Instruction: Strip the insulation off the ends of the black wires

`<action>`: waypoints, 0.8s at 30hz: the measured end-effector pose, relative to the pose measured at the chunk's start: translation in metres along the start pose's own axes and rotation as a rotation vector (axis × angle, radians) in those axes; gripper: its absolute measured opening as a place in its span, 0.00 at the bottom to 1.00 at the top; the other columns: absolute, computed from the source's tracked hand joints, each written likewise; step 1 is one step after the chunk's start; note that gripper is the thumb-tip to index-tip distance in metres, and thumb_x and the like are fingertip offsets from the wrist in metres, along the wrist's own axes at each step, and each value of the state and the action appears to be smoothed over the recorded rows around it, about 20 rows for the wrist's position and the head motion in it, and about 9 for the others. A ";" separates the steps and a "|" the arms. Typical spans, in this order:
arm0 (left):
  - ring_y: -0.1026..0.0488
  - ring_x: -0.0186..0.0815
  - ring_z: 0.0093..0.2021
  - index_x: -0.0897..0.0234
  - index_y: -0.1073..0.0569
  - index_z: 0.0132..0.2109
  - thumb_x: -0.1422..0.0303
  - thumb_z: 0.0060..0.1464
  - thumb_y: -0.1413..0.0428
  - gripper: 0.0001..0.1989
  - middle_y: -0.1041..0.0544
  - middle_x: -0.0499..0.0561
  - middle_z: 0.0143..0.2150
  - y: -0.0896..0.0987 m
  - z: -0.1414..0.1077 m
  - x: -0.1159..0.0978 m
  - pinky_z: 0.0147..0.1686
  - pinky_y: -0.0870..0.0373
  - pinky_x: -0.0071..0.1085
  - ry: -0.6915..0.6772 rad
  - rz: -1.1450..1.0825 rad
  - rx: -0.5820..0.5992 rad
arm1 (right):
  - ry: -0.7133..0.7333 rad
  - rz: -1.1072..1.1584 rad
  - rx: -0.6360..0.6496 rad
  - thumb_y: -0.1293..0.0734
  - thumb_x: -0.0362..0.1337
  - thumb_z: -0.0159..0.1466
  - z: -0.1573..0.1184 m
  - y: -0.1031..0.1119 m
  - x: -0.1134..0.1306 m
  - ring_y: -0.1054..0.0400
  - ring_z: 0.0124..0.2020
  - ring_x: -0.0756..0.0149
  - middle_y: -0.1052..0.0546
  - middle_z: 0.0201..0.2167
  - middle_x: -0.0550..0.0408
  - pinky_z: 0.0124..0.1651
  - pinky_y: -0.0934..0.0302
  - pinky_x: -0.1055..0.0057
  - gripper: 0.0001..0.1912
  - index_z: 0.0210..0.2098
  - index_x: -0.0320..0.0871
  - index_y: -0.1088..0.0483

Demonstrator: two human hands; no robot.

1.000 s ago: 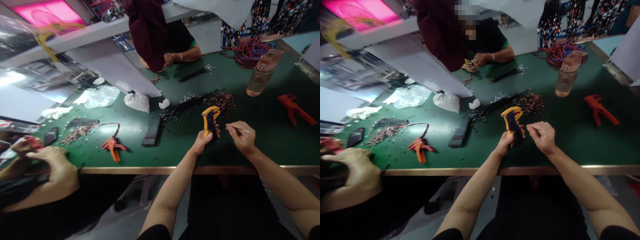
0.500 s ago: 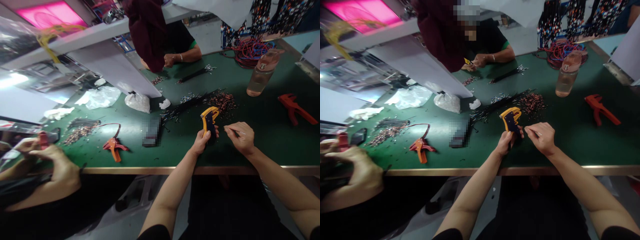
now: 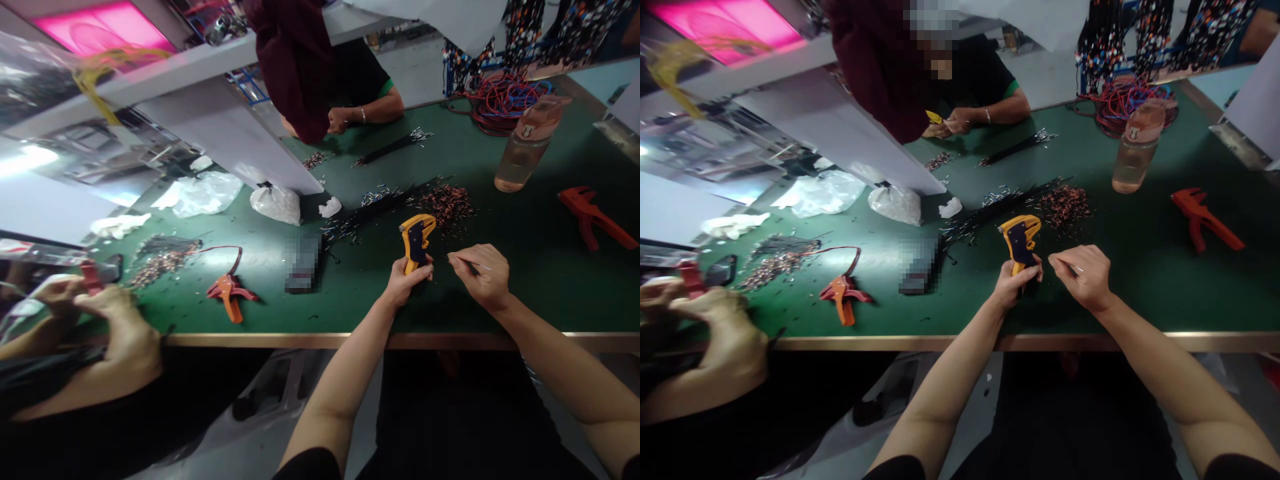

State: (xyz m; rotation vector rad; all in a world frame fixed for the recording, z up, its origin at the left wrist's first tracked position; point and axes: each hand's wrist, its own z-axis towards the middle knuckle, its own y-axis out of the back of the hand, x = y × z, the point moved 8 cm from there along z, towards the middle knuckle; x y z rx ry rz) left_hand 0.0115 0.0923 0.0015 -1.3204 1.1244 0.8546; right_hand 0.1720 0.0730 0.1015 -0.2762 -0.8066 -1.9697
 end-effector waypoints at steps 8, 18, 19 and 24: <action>0.28 0.31 0.28 0.66 0.22 0.39 0.57 0.40 0.29 0.22 0.24 0.46 0.28 -0.003 -0.002 0.000 0.34 0.32 0.30 0.019 -0.006 0.018 | 0.053 0.007 -0.037 0.33 0.35 0.67 0.002 0.004 0.005 0.24 0.25 0.67 0.17 0.27 0.57 0.32 0.38 0.67 0.09 0.31 0.47 0.23; 0.29 0.31 0.27 0.66 0.22 0.38 0.56 0.40 0.30 0.22 0.25 0.46 0.25 -0.001 -0.003 -0.001 0.34 0.33 0.31 0.030 0.039 0.005 | 0.081 -0.025 -0.021 0.33 0.35 0.67 0.000 0.001 0.006 0.25 0.25 0.68 0.17 0.26 0.58 0.33 0.40 0.67 0.09 0.30 0.47 0.23; 0.29 0.31 0.26 0.66 0.23 0.37 0.56 0.40 0.30 0.22 0.25 0.46 0.25 -0.002 -0.004 -0.002 0.33 0.33 0.31 0.028 0.050 0.004 | 0.081 -0.024 -0.023 0.33 0.35 0.67 0.000 0.001 0.006 0.24 0.25 0.68 0.17 0.27 0.58 0.33 0.40 0.67 0.09 0.31 0.47 0.23; 0.30 0.31 0.25 0.66 0.23 0.35 0.55 0.40 0.30 0.21 0.26 0.46 0.23 -0.003 -0.004 -0.006 0.31 0.34 0.31 0.010 0.096 -0.019 | 0.060 -0.055 0.002 0.33 0.37 0.67 -0.001 -0.001 0.003 0.24 0.26 0.67 0.17 0.27 0.58 0.34 0.38 0.67 0.10 0.30 0.48 0.22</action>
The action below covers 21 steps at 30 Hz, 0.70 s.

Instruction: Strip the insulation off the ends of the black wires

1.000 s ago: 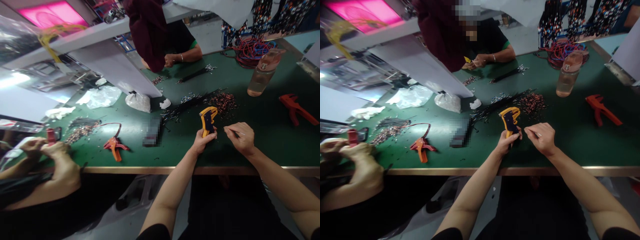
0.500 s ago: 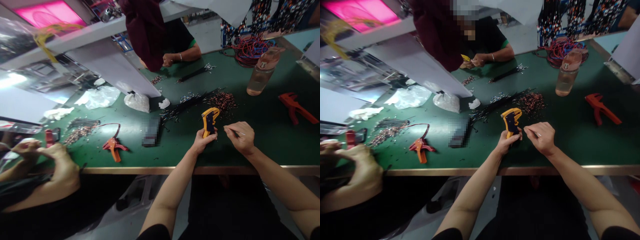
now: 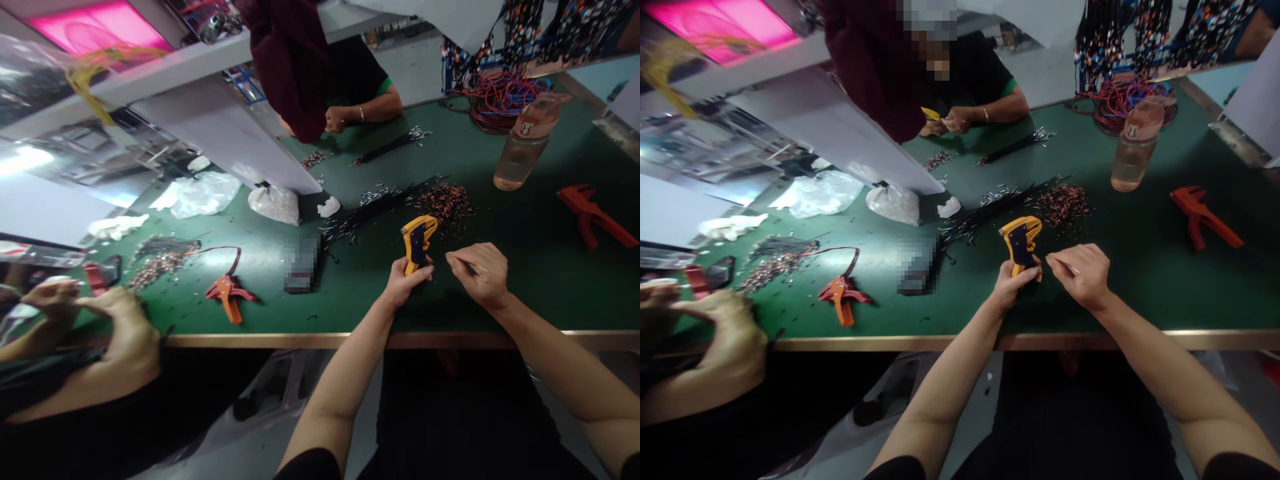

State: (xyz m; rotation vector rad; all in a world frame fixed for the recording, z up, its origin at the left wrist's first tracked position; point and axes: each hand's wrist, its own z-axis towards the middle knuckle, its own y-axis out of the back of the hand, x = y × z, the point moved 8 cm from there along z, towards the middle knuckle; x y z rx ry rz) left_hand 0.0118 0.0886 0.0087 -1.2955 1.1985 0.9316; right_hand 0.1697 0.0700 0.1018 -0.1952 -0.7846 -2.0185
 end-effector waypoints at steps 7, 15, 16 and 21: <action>0.39 0.26 0.16 0.65 0.28 0.28 0.53 0.41 0.31 0.20 0.33 0.42 0.16 0.004 -0.001 0.001 0.21 0.41 0.28 -0.002 0.036 -0.082 | 0.025 0.017 -0.012 0.33 0.35 0.67 0.000 0.000 0.003 0.24 0.26 0.68 0.16 0.27 0.58 0.34 0.37 0.66 0.09 0.31 0.48 0.23; 0.33 0.29 0.21 0.66 0.27 0.33 0.55 0.40 0.31 0.21 0.29 0.45 0.21 0.009 0.006 0.004 0.24 0.37 0.29 -0.017 -0.161 -0.054 | -0.166 0.120 -0.058 0.34 0.38 0.68 -0.002 0.006 -0.013 0.24 0.27 0.64 0.18 0.26 0.56 0.34 0.34 0.65 0.11 0.30 0.47 0.23; 0.31 0.30 0.23 0.66 0.26 0.35 0.55 0.40 0.31 0.21 0.27 0.46 0.24 0.009 0.007 0.003 0.27 0.35 0.30 -0.024 -0.208 -0.025 | -0.226 0.156 -0.077 0.35 0.39 0.68 -0.003 0.007 -0.018 0.24 0.27 0.64 0.18 0.26 0.56 0.33 0.33 0.65 0.13 0.29 0.47 0.23; 0.25 0.37 0.34 0.67 0.22 0.45 0.56 0.39 0.31 0.27 0.22 0.52 0.34 -0.002 0.002 0.001 0.39 0.30 0.36 0.016 -0.233 0.197 | -0.549 0.423 -0.207 0.35 0.48 0.69 -0.012 0.002 -0.048 0.27 0.24 0.67 0.21 0.24 0.57 0.28 0.32 0.69 0.17 0.30 0.46 0.25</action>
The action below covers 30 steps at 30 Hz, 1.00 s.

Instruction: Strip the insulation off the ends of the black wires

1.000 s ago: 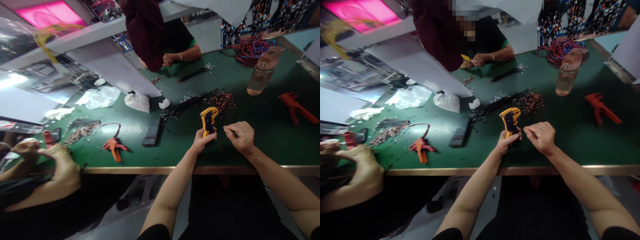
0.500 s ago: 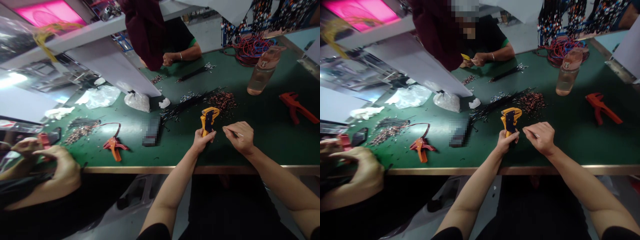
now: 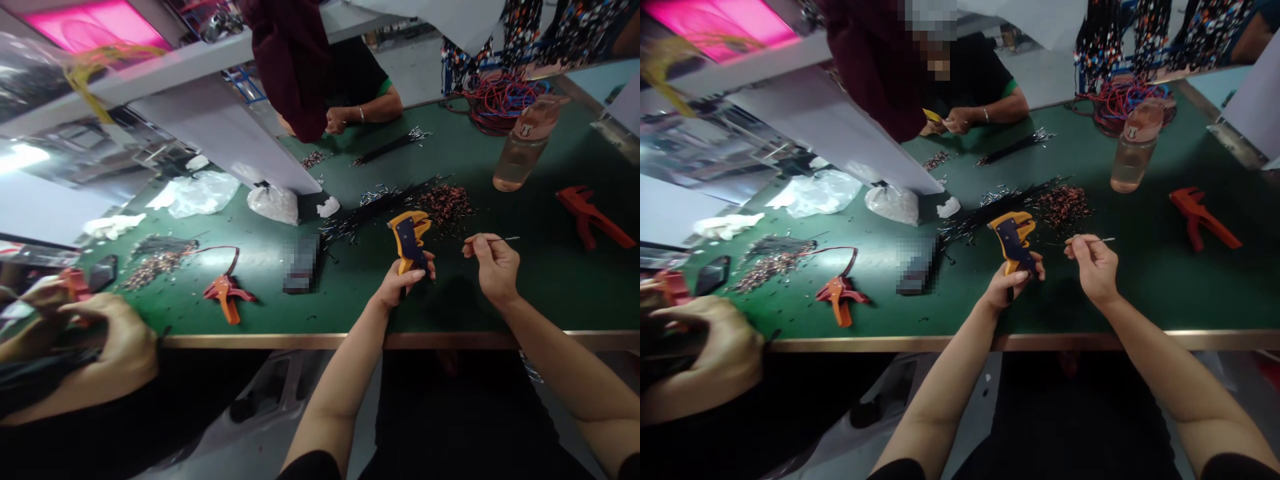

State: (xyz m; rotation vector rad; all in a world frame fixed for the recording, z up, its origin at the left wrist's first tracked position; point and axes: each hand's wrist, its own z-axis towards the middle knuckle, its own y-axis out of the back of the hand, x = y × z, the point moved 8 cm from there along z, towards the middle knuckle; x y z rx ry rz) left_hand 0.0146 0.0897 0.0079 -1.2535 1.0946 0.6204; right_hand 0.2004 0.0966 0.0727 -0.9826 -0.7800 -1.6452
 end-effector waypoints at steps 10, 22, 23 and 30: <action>0.25 0.39 0.36 0.66 0.21 0.49 0.55 0.42 0.31 0.28 0.21 0.55 0.38 -0.016 -0.007 0.008 0.43 0.32 0.37 0.096 0.107 0.188 | -0.220 0.244 -0.045 0.31 0.53 0.64 0.009 -0.002 -0.035 0.34 0.21 0.72 0.28 0.20 0.61 0.26 0.38 0.73 0.18 0.28 0.45 0.28; 0.25 0.39 0.36 0.68 0.21 0.47 0.57 0.42 0.31 0.27 0.21 0.55 0.36 -0.018 -0.009 0.012 0.43 0.31 0.37 0.147 0.096 0.181 | -0.464 0.370 -0.036 0.26 0.54 0.58 0.003 -0.009 -0.046 0.37 0.21 0.74 0.29 0.19 0.62 0.27 0.42 0.75 0.20 0.26 0.44 0.30; 0.25 0.38 0.35 0.68 0.21 0.46 0.57 0.42 0.31 0.26 0.21 0.54 0.36 -0.018 -0.009 0.012 0.42 0.31 0.36 0.148 0.098 0.181 | -0.483 0.383 -0.037 0.26 0.54 0.56 0.002 -0.009 -0.046 0.37 0.21 0.74 0.30 0.19 0.62 0.26 0.42 0.75 0.20 0.26 0.44 0.30; 0.27 0.36 0.31 0.68 0.22 0.41 0.55 0.43 0.31 0.23 0.23 0.52 0.31 -0.017 -0.007 0.012 0.37 0.32 0.34 0.132 0.136 0.162 | -0.567 0.435 0.010 0.25 0.57 0.54 0.001 -0.013 -0.052 0.37 0.21 0.74 0.32 0.18 0.63 0.26 0.41 0.75 0.23 0.25 0.45 0.32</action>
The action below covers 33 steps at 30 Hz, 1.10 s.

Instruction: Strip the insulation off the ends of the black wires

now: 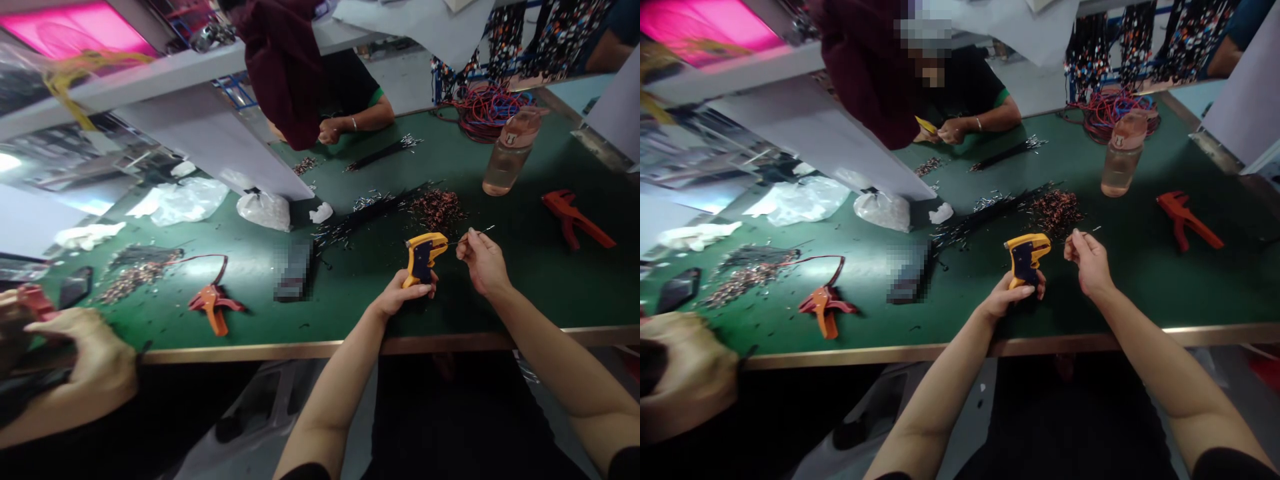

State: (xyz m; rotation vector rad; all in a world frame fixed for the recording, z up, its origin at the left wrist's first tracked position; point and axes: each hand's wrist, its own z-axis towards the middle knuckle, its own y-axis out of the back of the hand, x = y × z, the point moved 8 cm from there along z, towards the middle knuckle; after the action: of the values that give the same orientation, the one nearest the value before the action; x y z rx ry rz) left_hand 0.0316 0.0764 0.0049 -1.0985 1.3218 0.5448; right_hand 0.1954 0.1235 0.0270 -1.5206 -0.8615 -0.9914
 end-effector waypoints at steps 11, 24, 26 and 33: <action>0.30 0.32 0.26 0.69 0.23 0.36 0.52 0.44 0.31 0.23 0.26 0.50 0.26 0.000 -0.002 0.000 0.30 0.35 0.31 0.009 0.081 -0.006 | -0.064 0.013 0.026 0.23 0.58 0.50 -0.001 -0.003 -0.003 0.38 0.21 0.75 0.32 0.18 0.64 0.26 0.40 0.75 0.25 0.25 0.45 0.32; 0.34 0.30 0.20 0.67 0.28 0.32 0.55 0.41 0.31 0.21 0.32 0.45 0.21 0.004 0.007 0.002 0.24 0.39 0.30 -0.114 -0.171 -0.162 | 0.075 -0.087 -0.068 0.27 0.56 0.56 0.003 0.004 0.000 0.39 0.21 0.74 0.30 0.20 0.61 0.26 0.43 0.74 0.21 0.27 0.44 0.28; 0.31 0.32 0.24 0.67 0.27 0.36 0.56 0.41 0.31 0.21 0.29 0.46 0.25 0.007 0.005 -0.005 0.28 0.36 0.31 -0.160 -0.235 -0.165 | 0.127 -0.122 -0.099 0.27 0.55 0.57 0.002 0.006 0.006 0.38 0.22 0.74 0.29 0.20 0.61 0.26 0.43 0.74 0.20 0.27 0.44 0.27; 0.26 0.32 0.32 0.64 0.24 0.43 0.60 0.42 0.32 0.21 0.22 0.56 0.49 0.017 0.004 -0.013 0.37 0.32 0.33 -0.254 -0.229 -0.222 | 0.377 -0.448 -0.115 0.31 0.51 0.63 -0.015 0.002 0.029 0.33 0.24 0.69 0.24 0.23 0.57 0.30 0.38 0.70 0.17 0.29 0.44 0.24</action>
State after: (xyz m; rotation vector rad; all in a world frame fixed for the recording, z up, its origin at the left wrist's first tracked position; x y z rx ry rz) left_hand 0.0161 0.0909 0.0113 -1.2967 0.9172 0.6462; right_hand 0.2066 0.1092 0.0541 -1.1946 -0.8979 -1.6190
